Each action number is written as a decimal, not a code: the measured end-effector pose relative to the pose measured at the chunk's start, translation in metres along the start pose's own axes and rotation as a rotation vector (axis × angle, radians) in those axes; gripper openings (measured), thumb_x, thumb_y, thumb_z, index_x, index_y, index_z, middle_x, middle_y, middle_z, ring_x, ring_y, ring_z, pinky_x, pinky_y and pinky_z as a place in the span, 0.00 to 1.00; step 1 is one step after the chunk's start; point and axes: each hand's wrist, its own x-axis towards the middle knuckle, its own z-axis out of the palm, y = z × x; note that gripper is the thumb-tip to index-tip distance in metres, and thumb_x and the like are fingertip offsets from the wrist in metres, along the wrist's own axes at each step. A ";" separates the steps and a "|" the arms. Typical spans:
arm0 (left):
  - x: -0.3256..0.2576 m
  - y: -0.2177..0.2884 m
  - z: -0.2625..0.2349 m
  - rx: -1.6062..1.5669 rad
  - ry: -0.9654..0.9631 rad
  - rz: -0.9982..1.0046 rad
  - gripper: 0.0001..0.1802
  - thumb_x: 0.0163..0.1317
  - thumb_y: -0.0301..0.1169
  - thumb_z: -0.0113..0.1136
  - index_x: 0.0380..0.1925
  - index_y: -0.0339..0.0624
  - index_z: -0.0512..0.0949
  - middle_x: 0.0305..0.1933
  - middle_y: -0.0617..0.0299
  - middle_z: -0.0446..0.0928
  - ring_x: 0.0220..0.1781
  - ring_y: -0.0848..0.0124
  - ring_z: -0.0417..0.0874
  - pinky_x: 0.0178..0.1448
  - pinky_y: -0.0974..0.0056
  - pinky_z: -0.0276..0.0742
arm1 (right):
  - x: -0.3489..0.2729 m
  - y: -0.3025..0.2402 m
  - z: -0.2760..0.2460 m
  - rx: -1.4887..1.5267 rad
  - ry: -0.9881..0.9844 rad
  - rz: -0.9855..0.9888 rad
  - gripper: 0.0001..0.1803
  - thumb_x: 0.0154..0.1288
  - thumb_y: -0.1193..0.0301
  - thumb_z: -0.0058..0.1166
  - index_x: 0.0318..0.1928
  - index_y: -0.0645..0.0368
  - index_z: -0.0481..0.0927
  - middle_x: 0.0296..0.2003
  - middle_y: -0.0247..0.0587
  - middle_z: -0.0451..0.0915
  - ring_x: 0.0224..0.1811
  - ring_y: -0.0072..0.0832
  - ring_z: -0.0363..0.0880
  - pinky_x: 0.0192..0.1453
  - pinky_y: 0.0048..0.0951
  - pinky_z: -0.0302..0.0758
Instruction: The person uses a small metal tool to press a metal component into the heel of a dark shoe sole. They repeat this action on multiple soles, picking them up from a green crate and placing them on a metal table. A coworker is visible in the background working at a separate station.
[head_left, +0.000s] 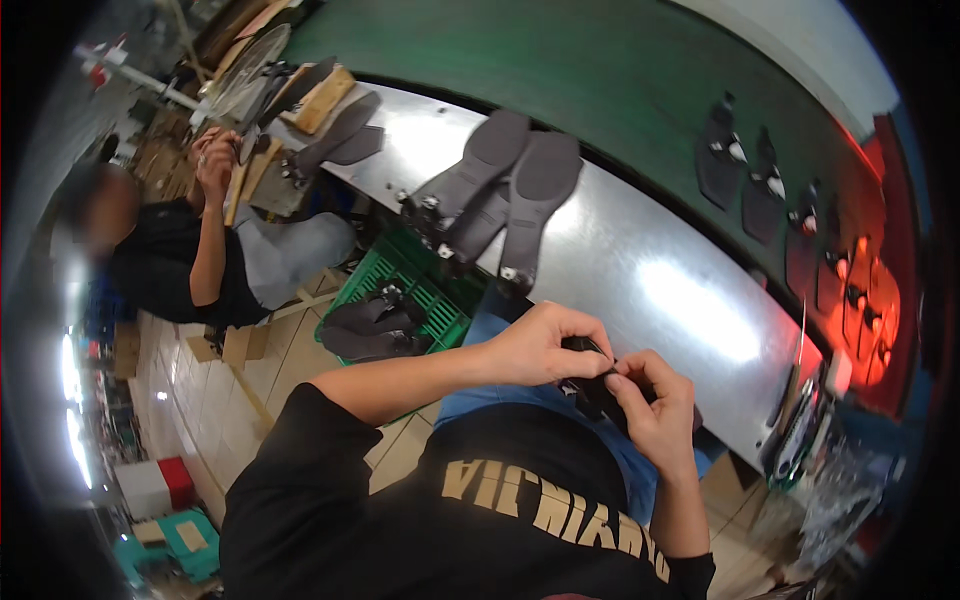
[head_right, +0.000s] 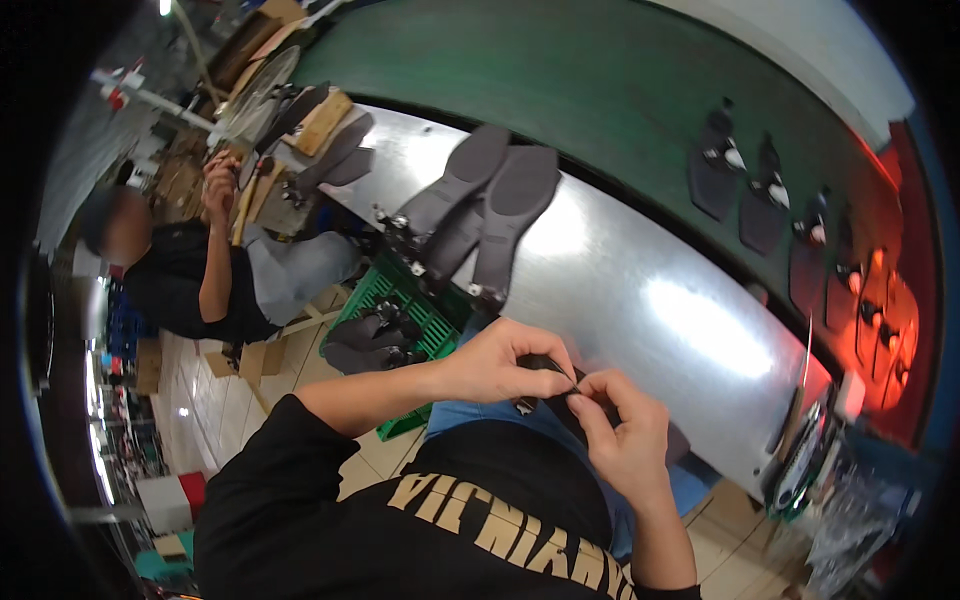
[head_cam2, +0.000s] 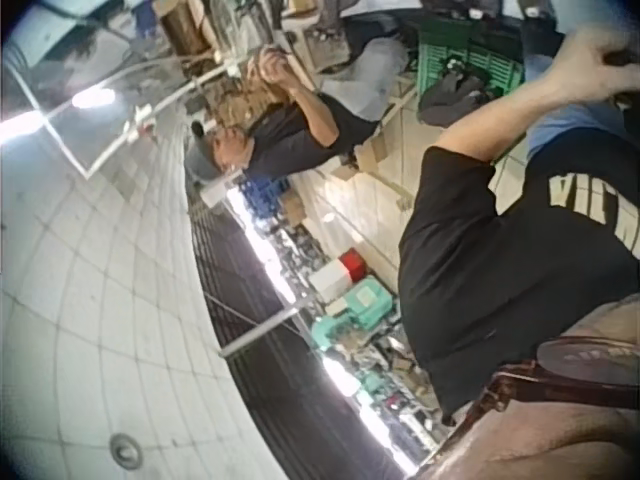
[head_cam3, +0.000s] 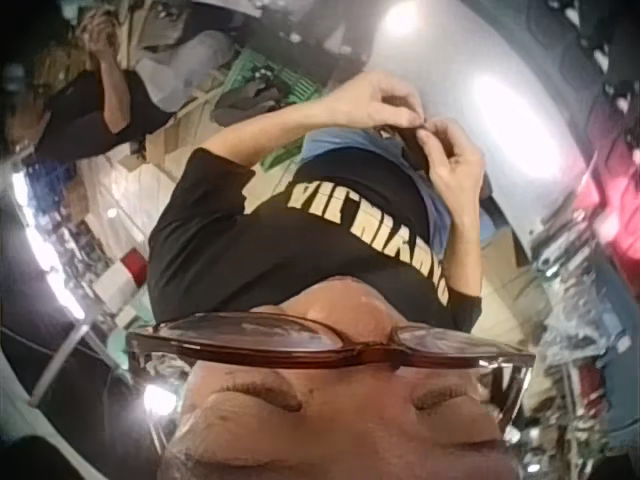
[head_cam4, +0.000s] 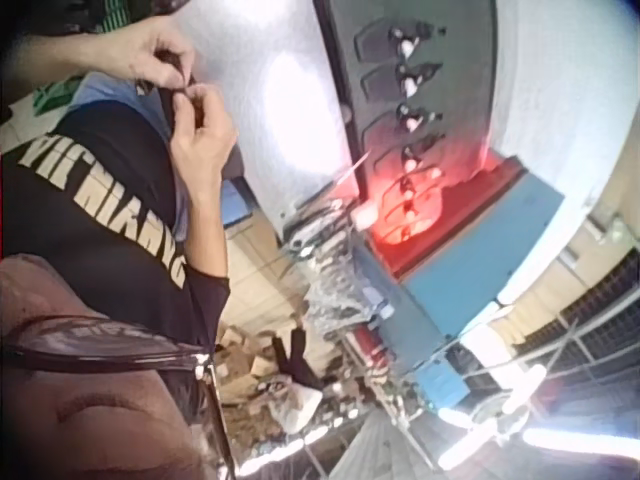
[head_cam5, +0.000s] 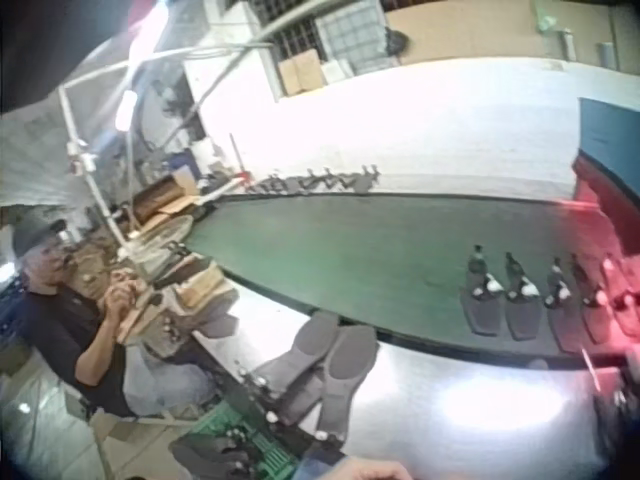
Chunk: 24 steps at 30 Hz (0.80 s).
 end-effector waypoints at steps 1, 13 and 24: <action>-0.002 0.008 -0.005 0.200 0.099 0.165 0.07 0.61 0.29 0.63 0.33 0.36 0.82 0.31 0.62 0.82 0.31 0.76 0.81 0.35 0.71 0.75 | 0.002 -0.002 -0.002 0.024 -0.053 0.051 0.05 0.57 0.78 0.59 0.34 0.63 0.77 0.22 0.40 0.77 0.24 0.23 0.77 0.32 0.25 0.71; -0.019 0.009 -0.058 1.222 0.696 0.477 0.24 0.62 0.42 0.63 0.52 0.38 0.79 0.47 0.47 0.82 0.53 0.55 0.82 0.60 0.56 0.73 | 0.016 -0.006 -0.015 -0.165 0.095 -0.017 0.05 0.59 0.79 0.58 0.34 0.64 0.75 0.23 0.40 0.77 0.22 0.24 0.75 0.30 0.25 0.72; 0.014 -0.002 0.004 -0.243 -0.038 0.049 0.14 0.66 0.28 0.60 0.50 0.38 0.81 0.43 0.62 0.82 0.38 0.79 0.81 0.41 0.73 0.79 | 0.009 -0.019 -0.037 -0.434 0.152 -0.274 0.07 0.54 0.80 0.61 0.35 0.62 0.80 0.35 0.45 0.82 0.35 0.35 0.81 0.37 0.30 0.75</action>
